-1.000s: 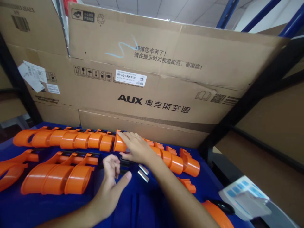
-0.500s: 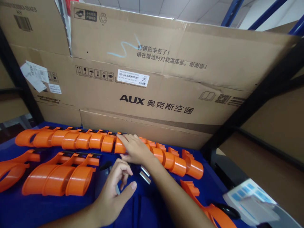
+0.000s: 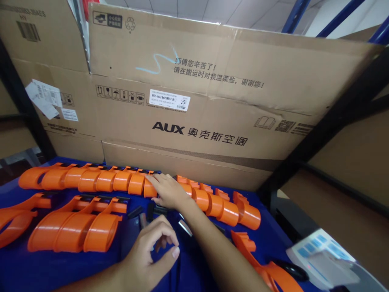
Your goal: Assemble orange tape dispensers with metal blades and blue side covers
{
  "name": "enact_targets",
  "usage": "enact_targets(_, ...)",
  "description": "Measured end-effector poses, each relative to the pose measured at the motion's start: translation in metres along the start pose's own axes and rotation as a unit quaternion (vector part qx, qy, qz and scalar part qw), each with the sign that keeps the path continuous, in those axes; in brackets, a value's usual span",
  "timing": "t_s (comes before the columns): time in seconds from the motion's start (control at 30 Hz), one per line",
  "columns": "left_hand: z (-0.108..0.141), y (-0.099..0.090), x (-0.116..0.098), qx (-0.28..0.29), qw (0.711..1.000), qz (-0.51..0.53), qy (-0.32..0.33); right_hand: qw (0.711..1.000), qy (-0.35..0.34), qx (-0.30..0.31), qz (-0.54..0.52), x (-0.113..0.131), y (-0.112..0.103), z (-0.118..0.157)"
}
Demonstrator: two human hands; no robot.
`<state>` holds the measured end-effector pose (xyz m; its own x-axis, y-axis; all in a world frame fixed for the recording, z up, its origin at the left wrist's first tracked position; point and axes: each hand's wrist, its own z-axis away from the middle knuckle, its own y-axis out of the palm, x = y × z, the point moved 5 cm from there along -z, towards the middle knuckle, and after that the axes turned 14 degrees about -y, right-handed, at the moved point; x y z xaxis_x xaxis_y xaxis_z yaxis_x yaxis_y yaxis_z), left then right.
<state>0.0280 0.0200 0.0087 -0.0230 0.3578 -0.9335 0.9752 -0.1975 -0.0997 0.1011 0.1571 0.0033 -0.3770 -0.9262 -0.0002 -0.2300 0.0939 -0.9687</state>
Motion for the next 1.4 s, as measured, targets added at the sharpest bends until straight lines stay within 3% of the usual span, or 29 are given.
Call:
enact_targets(0.23,0.010,0.007,0.011,0.063,0.998,-0.019,0.010,1.000,0.010,-0.002,0.001,-0.001,0.009,-0.003)
enact_targets(0.47,0.010,0.006,0.009,0.066,0.998,-0.017,-0.003,1.000,0.020,-0.002,-0.006,0.000,0.003,0.001)
enact_targets(0.57,0.011,0.006,0.010,0.068,0.998,-0.018,-0.006,1.000,0.023,-0.001,0.001,0.007,-0.011,0.002)
enact_targets(0.67,0.012,0.008,0.012,0.083,0.996,-0.015,-0.015,0.999,0.033,-0.021,0.032,0.010,-0.040,0.007)
enact_targets(0.83,0.015,0.013,0.018,0.123,0.991,0.002,-0.052,0.992,0.110,-0.031,0.059,-0.009,-0.077,0.044)
enact_targets(0.93,0.016,0.013,0.021,0.128,0.990,-0.005,-0.065,0.985,0.161,0.016,0.059,-0.022,-0.069,0.072)
enact_targets(1.1,0.013,0.013,0.026,0.145,0.987,-0.022,-0.072,0.984,0.165,0.032,0.057,-0.019,-0.044,0.092)
enact_targets(1.27,0.003,0.002,0.031,0.077,0.992,-0.008,-0.099,0.986,0.154,0.017,0.060,-0.011,-0.048,0.090)
enact_targets(1.4,-0.008,-0.011,0.041,0.006,0.985,0.088,-0.146,0.987,0.147,0.003,0.060,-0.006,-0.065,0.090)
